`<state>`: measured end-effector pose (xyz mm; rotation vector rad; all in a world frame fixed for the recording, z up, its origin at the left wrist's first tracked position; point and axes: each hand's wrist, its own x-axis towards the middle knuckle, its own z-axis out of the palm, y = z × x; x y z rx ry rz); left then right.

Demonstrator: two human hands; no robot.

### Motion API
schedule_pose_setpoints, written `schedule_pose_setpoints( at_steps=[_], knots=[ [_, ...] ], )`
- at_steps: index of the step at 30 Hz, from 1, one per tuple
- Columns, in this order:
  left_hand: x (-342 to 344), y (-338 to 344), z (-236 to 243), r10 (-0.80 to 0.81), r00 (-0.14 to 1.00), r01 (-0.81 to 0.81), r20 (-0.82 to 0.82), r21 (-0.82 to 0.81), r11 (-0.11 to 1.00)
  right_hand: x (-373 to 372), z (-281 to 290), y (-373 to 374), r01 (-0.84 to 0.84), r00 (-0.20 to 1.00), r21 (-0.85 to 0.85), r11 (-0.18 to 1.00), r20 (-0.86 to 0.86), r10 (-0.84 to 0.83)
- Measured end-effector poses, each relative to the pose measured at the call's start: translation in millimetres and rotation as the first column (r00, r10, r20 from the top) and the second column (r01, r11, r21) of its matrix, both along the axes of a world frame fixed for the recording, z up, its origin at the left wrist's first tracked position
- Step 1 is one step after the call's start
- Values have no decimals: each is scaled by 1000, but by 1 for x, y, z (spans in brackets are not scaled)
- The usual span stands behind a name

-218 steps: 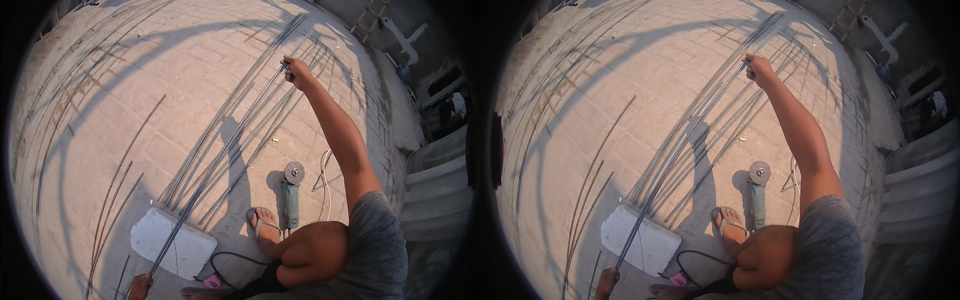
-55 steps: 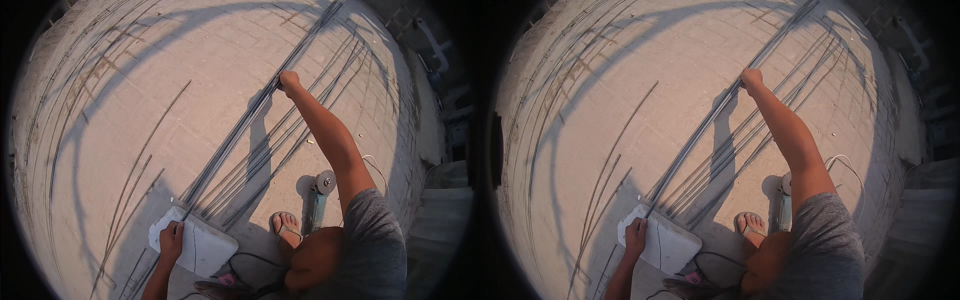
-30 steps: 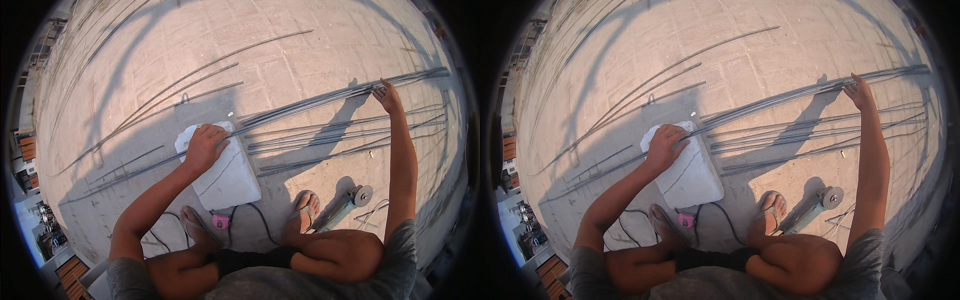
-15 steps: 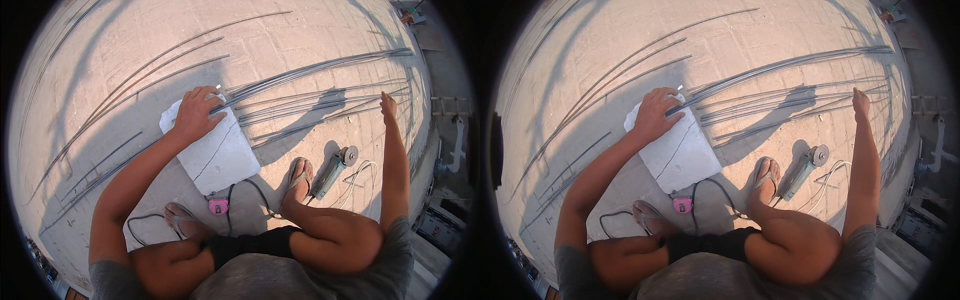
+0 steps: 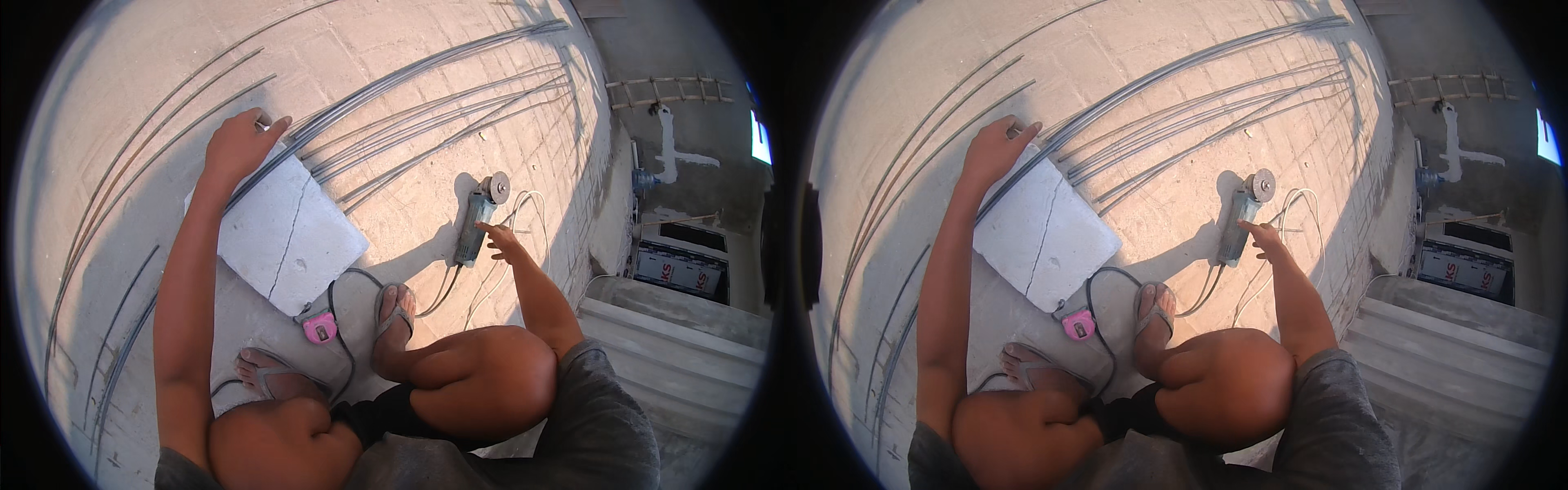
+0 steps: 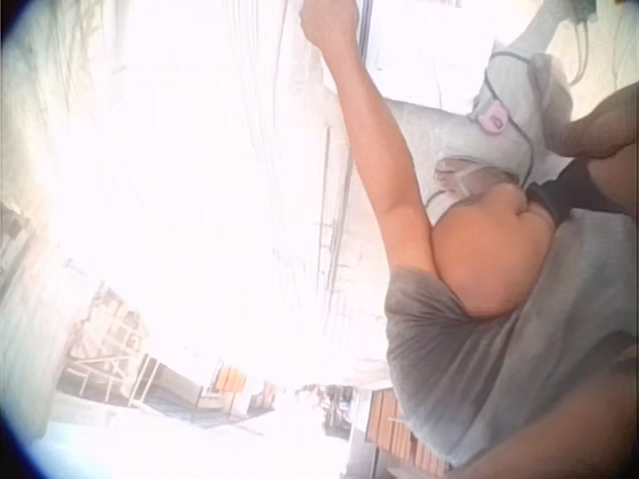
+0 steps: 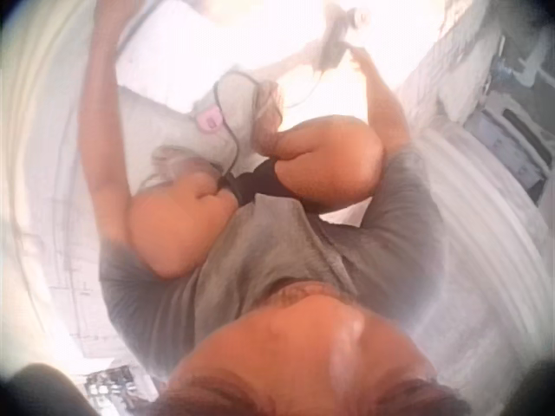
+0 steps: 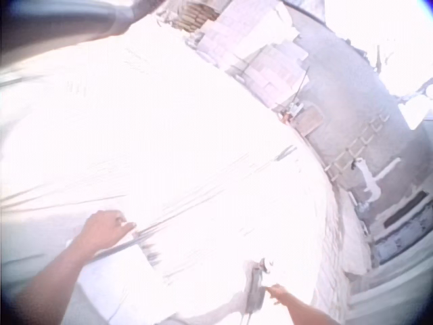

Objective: The person sits on a concrete floor and uses an angle grinder to cut several long metal rods. They arrange the rods on a white foam block, measure them, and cut them to length, creating a pile of cut pieces.

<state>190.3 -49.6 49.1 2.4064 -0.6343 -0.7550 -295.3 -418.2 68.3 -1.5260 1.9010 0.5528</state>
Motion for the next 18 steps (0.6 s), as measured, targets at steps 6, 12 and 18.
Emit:
schedule_pose_setpoints(
  at_steps=[6, 12, 18],
  knots=[
    [-48, 82, 19, 22, 935, 55, 353, -206, 977, 22, -85, 82, 64, 995, -577, 814, 102, -6],
    [-115, 75, 87, -110, 939, 228, 326, -351, 908, 52, -79, 36, 142, 906, -616, 775, 396, 149],
    [-140, 13, 128, -350, 927, 375, 137, -390, 841, 150, -3, 85, -96, 458, -293, 951, 835, 304]
  ],
)
